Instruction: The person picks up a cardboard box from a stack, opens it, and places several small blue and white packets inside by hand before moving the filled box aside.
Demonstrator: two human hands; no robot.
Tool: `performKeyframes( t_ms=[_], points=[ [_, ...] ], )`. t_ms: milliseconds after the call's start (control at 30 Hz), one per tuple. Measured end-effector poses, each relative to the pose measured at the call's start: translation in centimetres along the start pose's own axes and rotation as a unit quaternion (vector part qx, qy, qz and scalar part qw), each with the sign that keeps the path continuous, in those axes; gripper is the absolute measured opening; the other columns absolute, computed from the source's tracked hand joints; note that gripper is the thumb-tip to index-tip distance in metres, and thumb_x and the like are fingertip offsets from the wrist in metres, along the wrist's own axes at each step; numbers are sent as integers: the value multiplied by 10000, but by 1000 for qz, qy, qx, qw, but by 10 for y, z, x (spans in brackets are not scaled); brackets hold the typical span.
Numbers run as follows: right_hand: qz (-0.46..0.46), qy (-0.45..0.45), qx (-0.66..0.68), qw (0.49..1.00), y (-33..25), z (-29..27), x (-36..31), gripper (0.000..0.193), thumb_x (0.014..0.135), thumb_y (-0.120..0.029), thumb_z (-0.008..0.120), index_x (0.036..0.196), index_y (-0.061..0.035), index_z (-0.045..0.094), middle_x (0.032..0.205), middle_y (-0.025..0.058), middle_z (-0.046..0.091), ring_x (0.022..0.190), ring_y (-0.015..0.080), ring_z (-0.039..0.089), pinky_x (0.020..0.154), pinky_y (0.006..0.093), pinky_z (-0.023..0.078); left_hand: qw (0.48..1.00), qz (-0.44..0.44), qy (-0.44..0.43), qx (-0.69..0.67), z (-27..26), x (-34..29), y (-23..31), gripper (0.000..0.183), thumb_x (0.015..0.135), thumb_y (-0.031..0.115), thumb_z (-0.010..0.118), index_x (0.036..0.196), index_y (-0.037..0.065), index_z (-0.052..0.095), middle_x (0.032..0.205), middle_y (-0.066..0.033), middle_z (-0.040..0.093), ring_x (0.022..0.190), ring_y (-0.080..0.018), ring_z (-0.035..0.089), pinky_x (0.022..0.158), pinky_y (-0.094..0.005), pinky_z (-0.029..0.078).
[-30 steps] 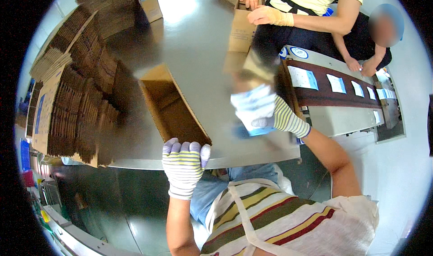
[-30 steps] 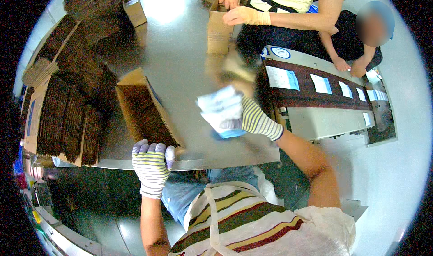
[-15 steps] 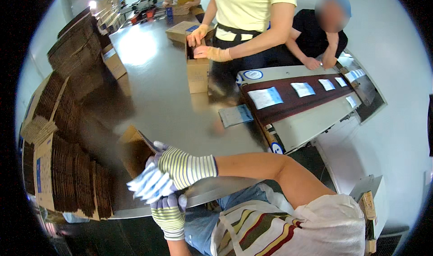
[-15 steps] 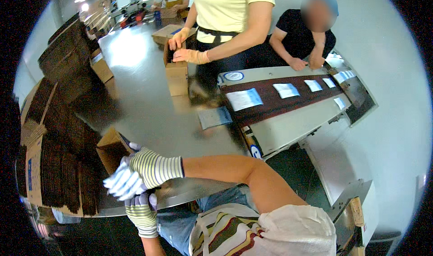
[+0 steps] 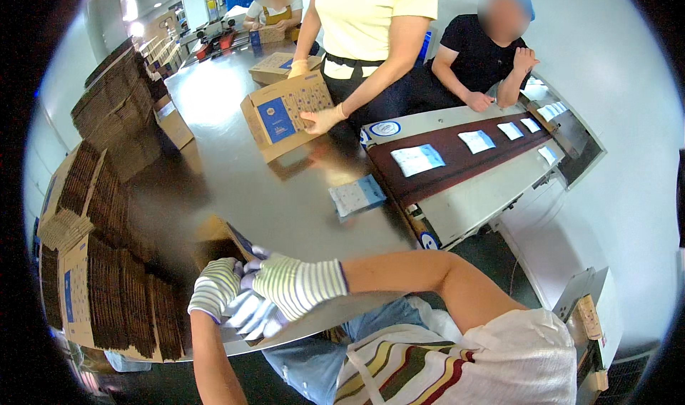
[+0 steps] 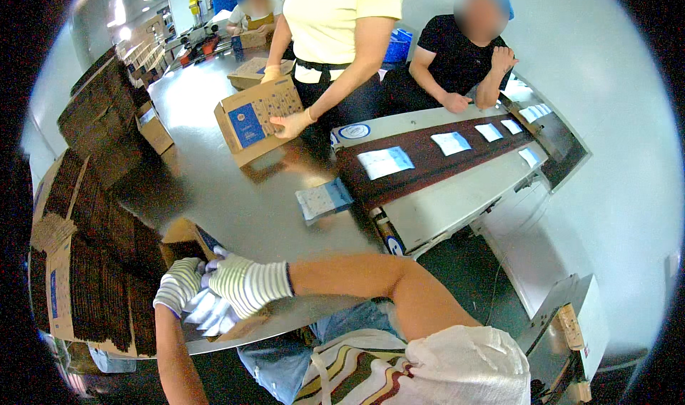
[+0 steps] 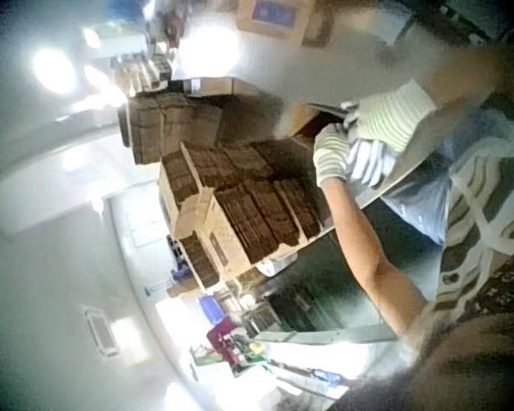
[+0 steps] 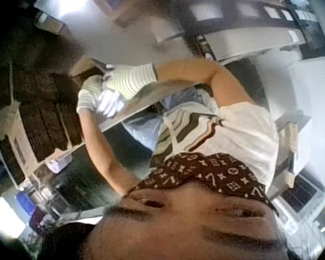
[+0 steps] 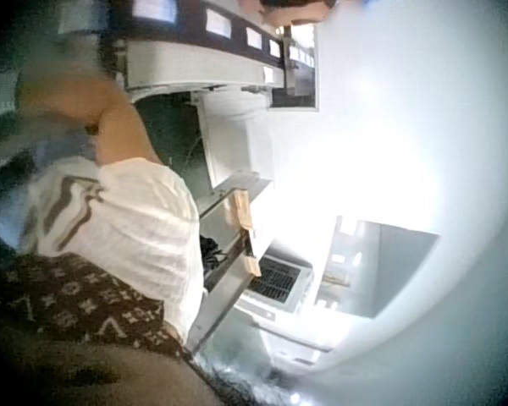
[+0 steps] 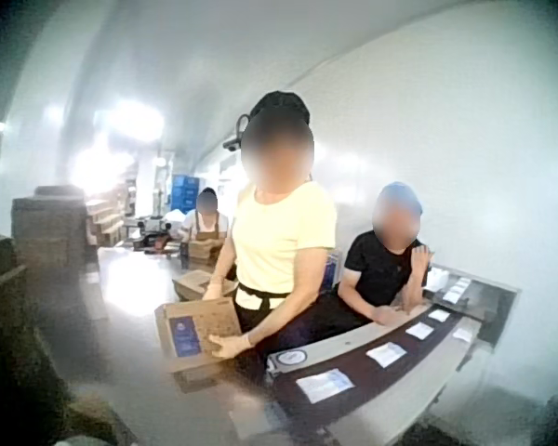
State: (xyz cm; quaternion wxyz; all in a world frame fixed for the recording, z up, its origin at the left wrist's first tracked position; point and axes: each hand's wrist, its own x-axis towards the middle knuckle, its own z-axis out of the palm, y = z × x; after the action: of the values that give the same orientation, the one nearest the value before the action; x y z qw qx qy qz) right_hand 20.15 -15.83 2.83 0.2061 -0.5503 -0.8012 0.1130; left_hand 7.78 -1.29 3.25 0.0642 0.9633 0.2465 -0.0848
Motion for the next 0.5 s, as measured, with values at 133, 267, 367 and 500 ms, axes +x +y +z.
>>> performKeyframes(
  t_ms=[133,267,367,500],
  points=[
    [-55,158,66,984,-36,26,-29,917,608,-566,689,1232,58,442,1228,288,477,1199,418,426,1101,509,195,974,45,-169,140,21,12,-14,200,785,158,563,840,44,718,902,-208,662,907,-331,641,790,-384,511],
    [-86,139,-118,979,-26,73,-43,709,809,-498,468,1253,53,430,1327,288,408,1278,411,359,1088,572,197,959,38,-254,122,68,21,-21,250,808,200,547,912,35,703,968,-166,668,949,-305,632,809,-388,503],
    [-87,161,-151,971,-26,74,-33,527,843,-328,488,1252,1,442,1298,236,464,1225,382,440,1063,578,268,940,56,-311,132,39,10,-10,285,816,236,543,937,25,691,983,-173,664,960,-308,628,807,-394,498],
    [-185,156,-168,956,-30,71,-26,176,816,-183,479,773,-66,604,726,62,555,818,243,569,1067,588,281,969,18,-247,-21,8,1,8,361,796,303,559,963,2,668,992,-227,643,964,-344,615,807,-409,490]
  ],
)
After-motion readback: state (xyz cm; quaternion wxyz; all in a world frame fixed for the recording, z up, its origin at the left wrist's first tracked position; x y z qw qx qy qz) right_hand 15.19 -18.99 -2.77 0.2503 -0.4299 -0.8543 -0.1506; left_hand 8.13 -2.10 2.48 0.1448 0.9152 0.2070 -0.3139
